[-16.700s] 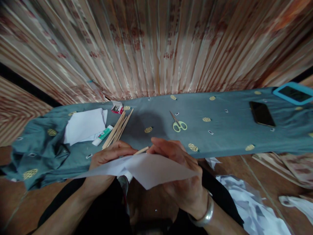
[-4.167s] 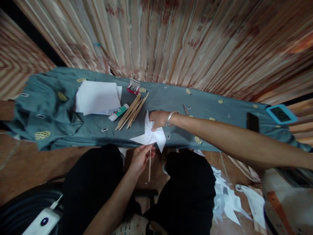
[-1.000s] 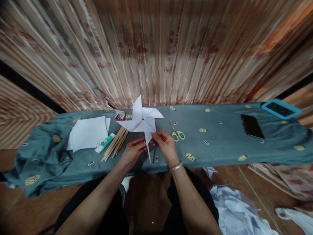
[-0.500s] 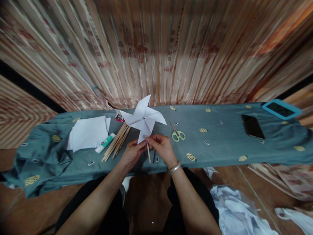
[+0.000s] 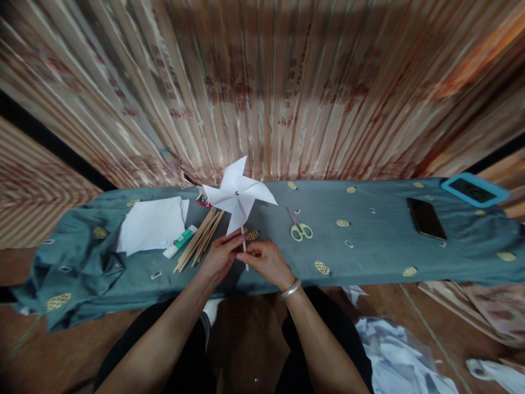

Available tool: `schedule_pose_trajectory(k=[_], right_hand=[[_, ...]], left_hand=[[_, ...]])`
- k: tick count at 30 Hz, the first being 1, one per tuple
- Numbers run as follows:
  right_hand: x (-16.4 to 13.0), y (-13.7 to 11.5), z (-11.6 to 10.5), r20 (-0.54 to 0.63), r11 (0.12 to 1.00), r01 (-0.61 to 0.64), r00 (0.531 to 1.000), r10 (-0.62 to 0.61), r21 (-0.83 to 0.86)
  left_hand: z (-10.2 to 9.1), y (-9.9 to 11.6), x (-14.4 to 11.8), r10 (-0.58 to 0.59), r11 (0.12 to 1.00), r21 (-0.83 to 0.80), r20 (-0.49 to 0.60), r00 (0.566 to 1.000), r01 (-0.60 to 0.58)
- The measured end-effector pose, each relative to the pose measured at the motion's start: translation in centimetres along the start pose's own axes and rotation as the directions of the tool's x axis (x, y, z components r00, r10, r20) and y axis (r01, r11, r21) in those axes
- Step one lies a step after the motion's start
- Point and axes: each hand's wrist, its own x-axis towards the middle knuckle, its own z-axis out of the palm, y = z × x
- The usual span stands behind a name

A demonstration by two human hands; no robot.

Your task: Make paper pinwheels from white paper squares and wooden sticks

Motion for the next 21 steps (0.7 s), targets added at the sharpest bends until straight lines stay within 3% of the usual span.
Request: schedule_pose_trajectory(k=[5, 8, 10, 12, 14, 15, 17, 21], right_hand=[[0.1, -0.3, -0.1, -0.013, 1.0, 0.018, 1.0, -0.019, -0.012], [0.2, -0.5, -1.5, -0.19, 0.997, 0.057, 0.981, -0.046, 0.055], [0.3, -0.5, -3.2, -0.406, 0.988, 0.091, 0.913, -0.033, 0.125], [0.4, -0.2, -4.9, -0.613, 0.971, 0.131, 0.79, 0.02, 0.201], [0.6, 0.2, -6.2, -0.716, 0.951, 0.195, 0.697, 0.037, 0.239], [0.6, 0.5, -6.7, -0.736, 0.943, 0.225, 0.676, 0.03, 0.244], [0.7, 0.8, -7.0, -0.736, 0.934, 0.262, 0.677, 0.0, 0.242], [0.8, 1.1, -6.6, -0.671, 0.934, 0.256, 0.741, -0.024, 0.249]], left_hand=[[-0.1, 0.0, -0.2, 0.016, 0.999, 0.05, -0.002, 1.0, -0.016], [-0.3, 0.0, -0.2, 0.019, 0.997, 0.079, -0.023, 1.0, -0.017], [-0.4, -0.1, -0.2, 0.013, 0.994, 0.112, -0.044, 0.999, -0.008], [-0.4, -0.5, -0.2, 0.006, 0.989, 0.147, -0.058, 0.998, 0.003], [-0.5, -1.0, -0.2, 0.0, 0.983, 0.183, -0.055, 0.999, 0.01], [-0.5, -1.3, -0.3, -0.004, 0.98, 0.201, -0.046, 0.999, 0.013], [-0.4, -1.7, -0.4, -0.013, 0.973, 0.231, -0.028, 1.0, 0.019], [-0.3, -2.1, -0.6, -0.021, 0.962, 0.272, 0.0, 1.0, 0.02]])
